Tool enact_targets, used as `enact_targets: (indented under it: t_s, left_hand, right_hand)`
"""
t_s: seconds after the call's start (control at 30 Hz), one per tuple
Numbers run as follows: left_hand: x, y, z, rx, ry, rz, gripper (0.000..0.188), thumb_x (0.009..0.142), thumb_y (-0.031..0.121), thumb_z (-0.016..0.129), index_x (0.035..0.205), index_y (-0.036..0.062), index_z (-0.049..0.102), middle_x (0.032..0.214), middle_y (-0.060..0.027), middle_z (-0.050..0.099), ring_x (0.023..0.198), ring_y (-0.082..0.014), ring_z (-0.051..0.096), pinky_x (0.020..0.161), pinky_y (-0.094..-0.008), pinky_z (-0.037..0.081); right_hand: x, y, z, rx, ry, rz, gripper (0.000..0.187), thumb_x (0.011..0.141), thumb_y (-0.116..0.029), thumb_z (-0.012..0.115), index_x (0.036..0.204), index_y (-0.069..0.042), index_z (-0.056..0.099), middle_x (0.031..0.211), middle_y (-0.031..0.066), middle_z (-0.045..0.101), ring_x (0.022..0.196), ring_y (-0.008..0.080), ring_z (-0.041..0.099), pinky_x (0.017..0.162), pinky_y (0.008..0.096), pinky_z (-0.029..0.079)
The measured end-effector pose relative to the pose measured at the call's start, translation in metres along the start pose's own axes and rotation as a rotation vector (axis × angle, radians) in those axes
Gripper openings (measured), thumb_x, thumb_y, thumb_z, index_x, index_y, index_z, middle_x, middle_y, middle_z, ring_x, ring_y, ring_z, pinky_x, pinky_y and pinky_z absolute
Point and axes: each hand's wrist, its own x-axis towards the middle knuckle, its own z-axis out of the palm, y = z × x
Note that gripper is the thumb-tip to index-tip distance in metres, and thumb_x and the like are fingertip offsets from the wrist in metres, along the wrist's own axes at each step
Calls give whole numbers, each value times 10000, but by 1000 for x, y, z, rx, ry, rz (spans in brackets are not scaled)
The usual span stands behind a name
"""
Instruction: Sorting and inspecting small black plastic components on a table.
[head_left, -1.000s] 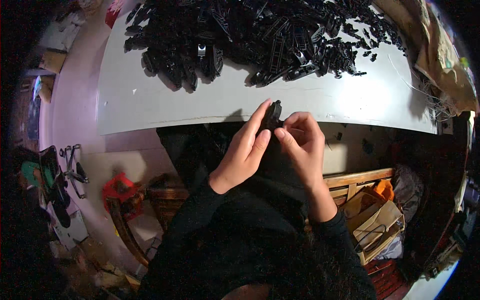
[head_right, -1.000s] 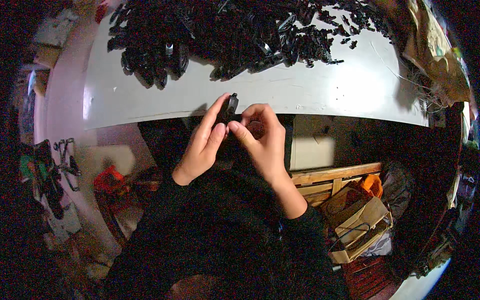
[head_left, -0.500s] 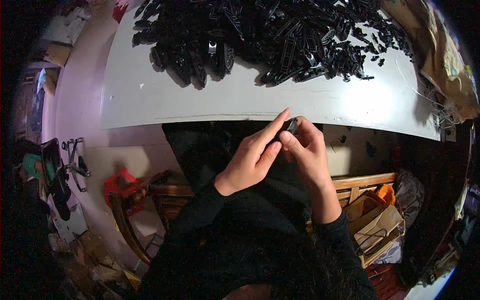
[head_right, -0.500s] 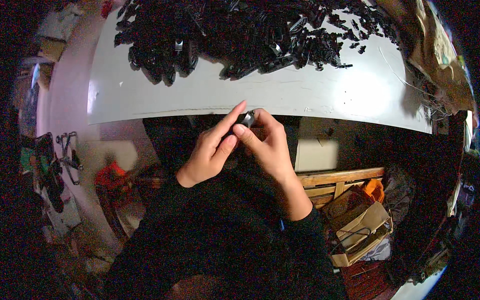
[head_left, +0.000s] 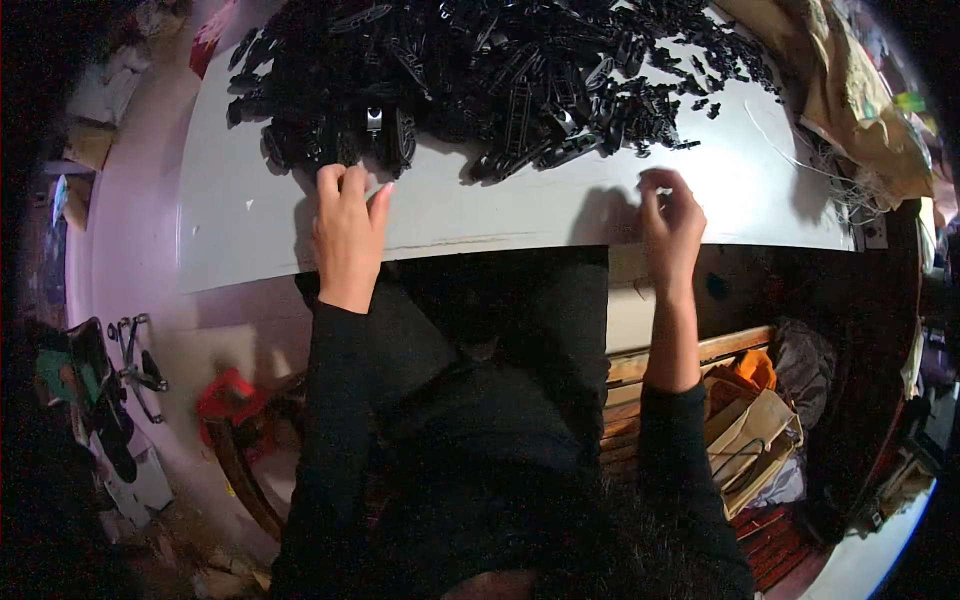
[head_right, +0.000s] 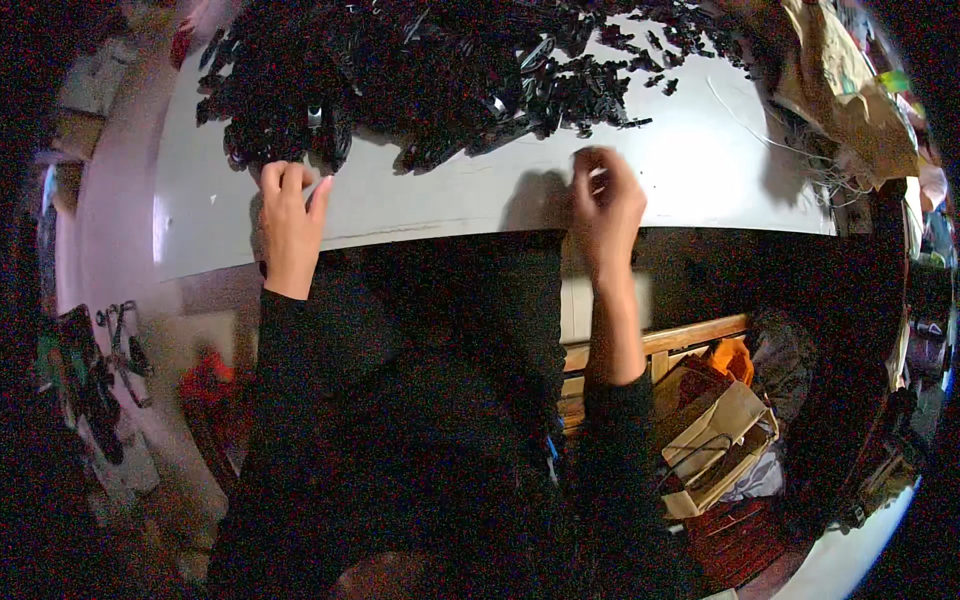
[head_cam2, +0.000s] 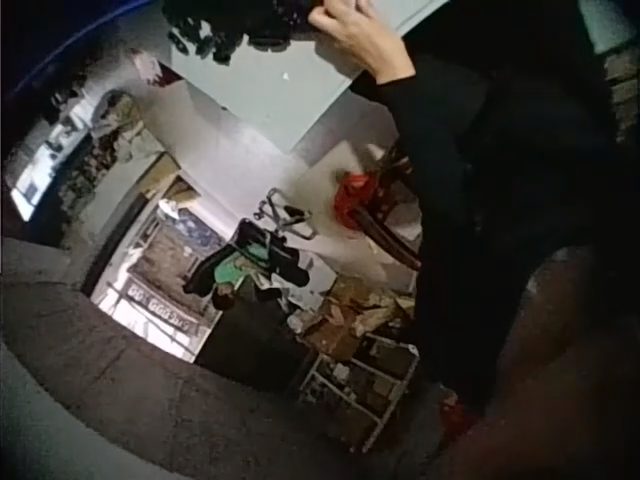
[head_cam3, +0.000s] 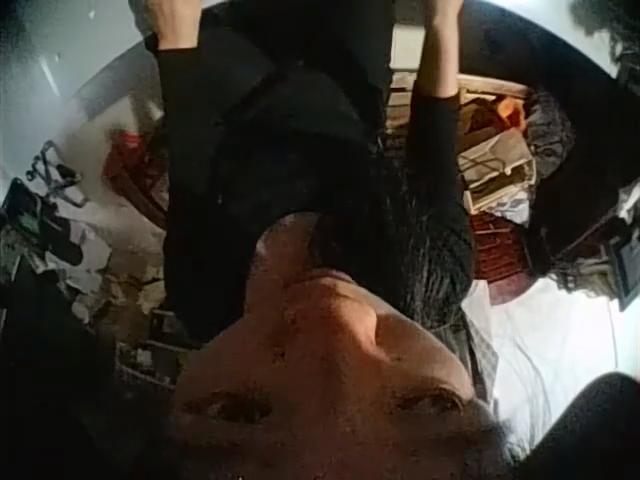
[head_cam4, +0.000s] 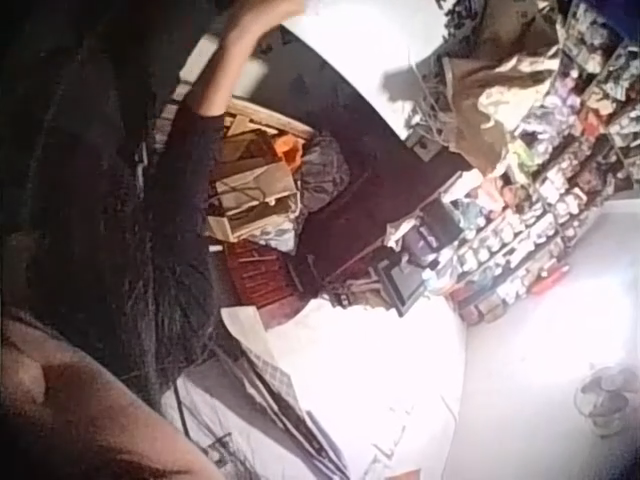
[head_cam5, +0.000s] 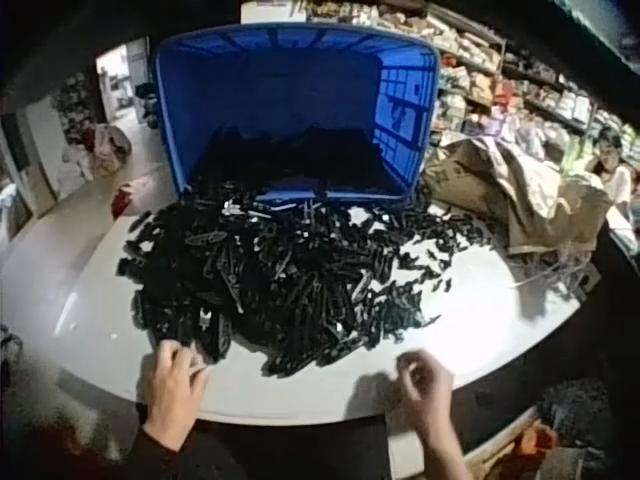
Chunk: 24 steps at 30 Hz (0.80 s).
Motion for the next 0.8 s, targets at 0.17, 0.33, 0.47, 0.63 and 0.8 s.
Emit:
enact_targets:
  t_s: [0.17, 0.33, 0.47, 0.63, 0.8]
  left_hand:
    - [1, -6, 2, 113, 41, -147, 248, 815, 273, 622, 928, 98, 489, 920, -82, 537, 779, -335, 569, 630, -433, 448]
    - [8, -11, 1, 214, 123, -109, 273, 799, 290, 634, 920, 101, 479, 874, -93, 546, 783, -331, 575, 614, -441, 449]
    - [8, -12, -3, 260, 55, -151, 267, 781, 258, 644, 918, 94, 485, 872, -90, 552, 786, -322, 581, 616, -441, 449]
    - [-10, -12, -11, 2, 133, -225, 261, 757, 127, 659, 980, 67, 539, 809, -110, 591, 731, -266, 584, 629, -378, 449]
    - [-33, 10, -14, -907, 13, -452, 292, 901, 119, 539, 1123, -67, 500, 837, -95, 617, 720, -139, 613, 658, -245, 491]
  right_hand:
    - [43, 21, 2, -257, 56, -220, 114, 801, -58, 621, 905, -12, 610, 840, 60, 615, 657, 125, 573, 568, 270, 459]
    - [36, 34, 5, -163, -43, -160, 151, 797, -120, 654, 860, -6, 577, 761, 74, 624, 610, 143, 576, 552, 290, 449]
    - [18, 29, -11, 415, -190, 201, 138, 818, -146, 646, 827, -27, 576, 715, 49, 614, 595, 108, 573, 518, 233, 430]
    - [1, 10, -11, 736, -333, 461, 117, 849, -163, 616, 846, -54, 576, 725, 38, 609, 591, 88, 573, 511, 174, 421]
    - [-17, -7, -1, 854, -373, 458, 96, 857, -146, 601, 857, -54, 573, 697, 19, 591, 561, 74, 541, 506, 178, 413]
